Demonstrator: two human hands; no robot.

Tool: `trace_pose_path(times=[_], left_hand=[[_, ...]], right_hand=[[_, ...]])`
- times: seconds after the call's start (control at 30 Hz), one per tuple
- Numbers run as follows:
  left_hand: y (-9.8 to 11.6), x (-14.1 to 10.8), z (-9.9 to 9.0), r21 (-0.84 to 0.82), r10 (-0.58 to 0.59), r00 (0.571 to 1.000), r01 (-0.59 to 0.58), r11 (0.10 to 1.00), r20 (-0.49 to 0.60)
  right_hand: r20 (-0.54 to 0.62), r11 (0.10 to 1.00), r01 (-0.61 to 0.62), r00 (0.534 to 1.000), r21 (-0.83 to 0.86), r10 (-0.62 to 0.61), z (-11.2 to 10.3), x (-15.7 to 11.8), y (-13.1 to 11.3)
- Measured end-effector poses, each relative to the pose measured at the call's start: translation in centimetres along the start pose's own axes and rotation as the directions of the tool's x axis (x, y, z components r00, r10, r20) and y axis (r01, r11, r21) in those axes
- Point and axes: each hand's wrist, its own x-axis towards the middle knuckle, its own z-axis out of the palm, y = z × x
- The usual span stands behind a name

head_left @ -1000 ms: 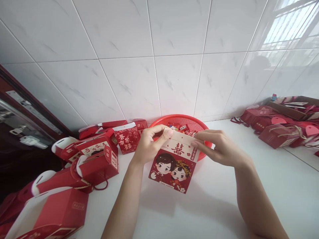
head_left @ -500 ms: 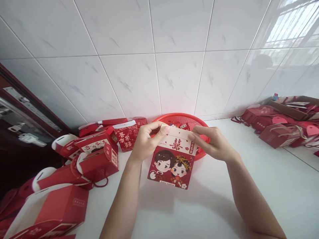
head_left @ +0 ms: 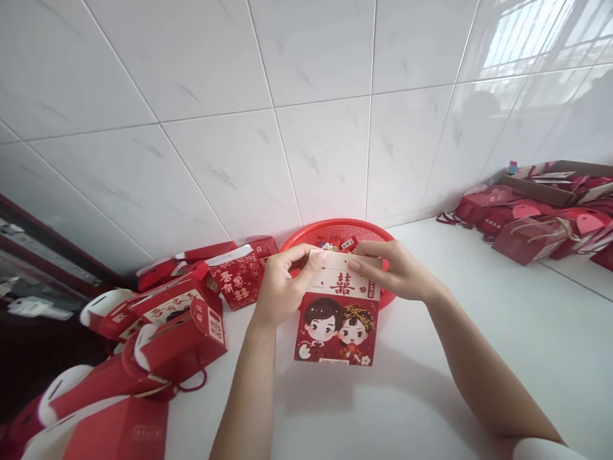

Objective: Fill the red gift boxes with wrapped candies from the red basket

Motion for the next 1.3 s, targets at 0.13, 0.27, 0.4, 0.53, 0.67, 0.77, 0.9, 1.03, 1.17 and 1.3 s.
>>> trace_pose_path(times=[0.13,0.27,0.4,0.53,0.67,0.77,0.9,1.03,1.17,1.3], left_hand=[[-0.01,0.15,-0.10,0.027,0.002,1.000,-0.002,1.000,0.003],[-0.12,0.12,-0.14,0.039,-0.011,1.000,0.011,0.999,0.000],[-0.29,0.16,-0.19,0.018,-0.016,1.000,0.016,1.000,0.006],[-0.47,0.30,-0.19,0.013,-0.015,1.000,0.015,1.000,0.005],[-0.49,0.33,-0.21,0.027,-0.021,1.000,0.021,0.999,0.009],[-0.44,0.32,-0.24,0.029,-0.015,1.000,0.014,0.999,0.013],[-0.37,0.33,-0.20,0.028,-0.002,1.000,0.002,1.000,0.016],[-0.29,0.32,-0.14,0.022,-0.004,1.000,0.004,1.000,0.014],[-0.21,0.23,-0.16,0.025,-0.008,1.000,0.008,1.000,0.003],[-0.19,0.19,-0.15,0.020,-0.013,1.000,0.013,1.000,-0.008]], right_hand=[[-0.006,1.000,0.005,1.000,0.009,-0.005,0.08,0.15,0.26],[-0.007,0.999,0.018,1.000,0.027,-0.018,0.13,0.18,0.51],[-0.012,0.999,0.021,1.000,0.034,-0.021,0.17,0.19,0.46],[-0.009,0.999,0.011,1.000,0.052,-0.011,0.27,0.15,0.43],[-0.010,0.999,0.005,1.000,0.053,-0.005,0.32,0.16,0.46],[-0.016,0.999,0.005,1.000,0.041,-0.004,0.29,0.19,0.40],[-0.020,1.000,0.015,1.000,0.025,-0.014,0.28,0.16,0.34],[-0.022,1.000,0.016,1.000,0.007,-0.016,0.30,0.09,0.28],[-0.020,1.000,0.005,1.000,0.000,-0.005,0.37,0.08,0.09],[-0.025,1.000,-0.002,1.000,-0.018,0.002,0.44,0.13,0.01]])
